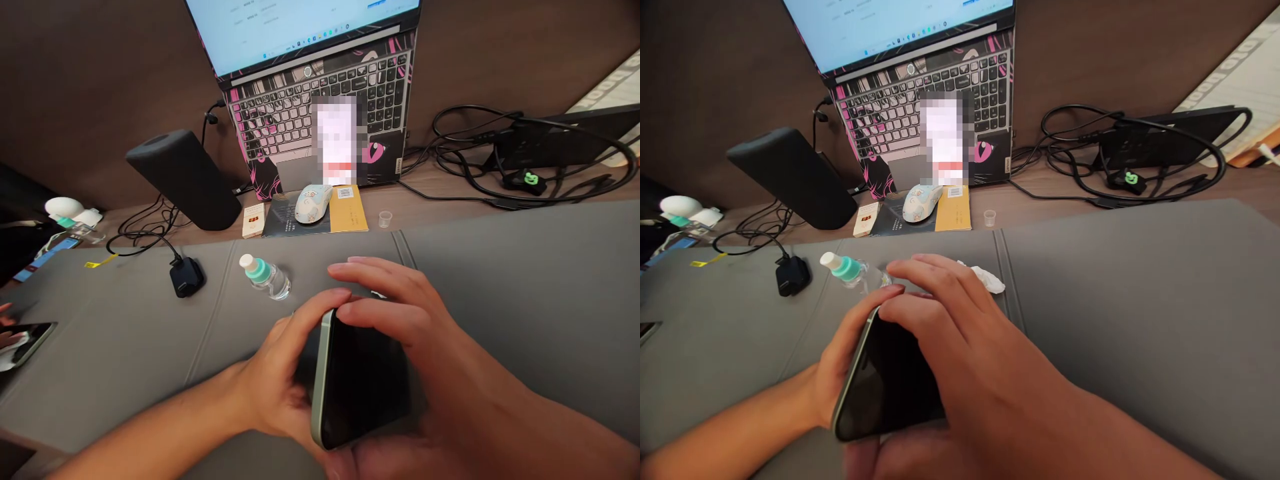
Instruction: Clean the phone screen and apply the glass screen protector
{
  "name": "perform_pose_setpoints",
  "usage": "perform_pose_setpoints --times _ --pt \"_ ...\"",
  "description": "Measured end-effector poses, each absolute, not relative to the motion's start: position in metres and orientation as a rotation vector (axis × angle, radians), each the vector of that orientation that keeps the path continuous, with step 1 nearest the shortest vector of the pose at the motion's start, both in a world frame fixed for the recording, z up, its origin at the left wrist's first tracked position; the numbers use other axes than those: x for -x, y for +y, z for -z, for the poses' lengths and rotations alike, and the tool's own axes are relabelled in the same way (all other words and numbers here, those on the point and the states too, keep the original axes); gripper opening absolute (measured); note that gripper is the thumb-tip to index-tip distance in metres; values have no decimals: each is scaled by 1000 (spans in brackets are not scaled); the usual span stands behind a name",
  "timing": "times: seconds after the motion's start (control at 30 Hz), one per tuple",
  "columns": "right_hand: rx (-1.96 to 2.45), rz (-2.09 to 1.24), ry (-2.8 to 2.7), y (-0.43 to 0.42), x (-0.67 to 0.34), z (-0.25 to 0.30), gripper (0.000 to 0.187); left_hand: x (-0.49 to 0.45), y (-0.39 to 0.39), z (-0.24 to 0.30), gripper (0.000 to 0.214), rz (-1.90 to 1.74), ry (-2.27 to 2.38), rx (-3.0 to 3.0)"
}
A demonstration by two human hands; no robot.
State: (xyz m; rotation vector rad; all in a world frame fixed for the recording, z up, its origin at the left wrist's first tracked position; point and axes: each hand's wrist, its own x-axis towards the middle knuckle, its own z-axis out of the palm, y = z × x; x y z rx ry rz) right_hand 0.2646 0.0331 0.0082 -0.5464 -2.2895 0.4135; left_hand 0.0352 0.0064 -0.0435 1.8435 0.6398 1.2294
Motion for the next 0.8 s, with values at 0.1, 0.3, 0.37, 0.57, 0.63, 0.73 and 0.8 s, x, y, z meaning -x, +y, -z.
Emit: perform_pose_setpoints --times 0.1,0.3,0.37,0.57,0.63,0.73,0.8 --pt "552 -451 -2286 33 -265 -8 84 -35 6 44 105 -1236 636 -1842" --pt "499 -476 -2233 34 -261 -5 91 -35 7 50 114 -1260 595 -1863" --pt "503 -522 -2215 33 -261 -3 95 -35 8 50 117 -1254 579 -1857" --pt "507 -596 -2217 32 -268 -4 87 -39 11 47 116 -1250 545 -1818" --pt "508 -618 -2226 31 -269 -6 78 -41 12 46 120 -1251 508 -1822" --pt "524 -640 -2219 30 -268 -5 72 -41 14 46 122 -1260 486 -1824" --pt "526 -647 -2222 31 -269 -3 73 -41 13 46 121 -1267 519 -1811"
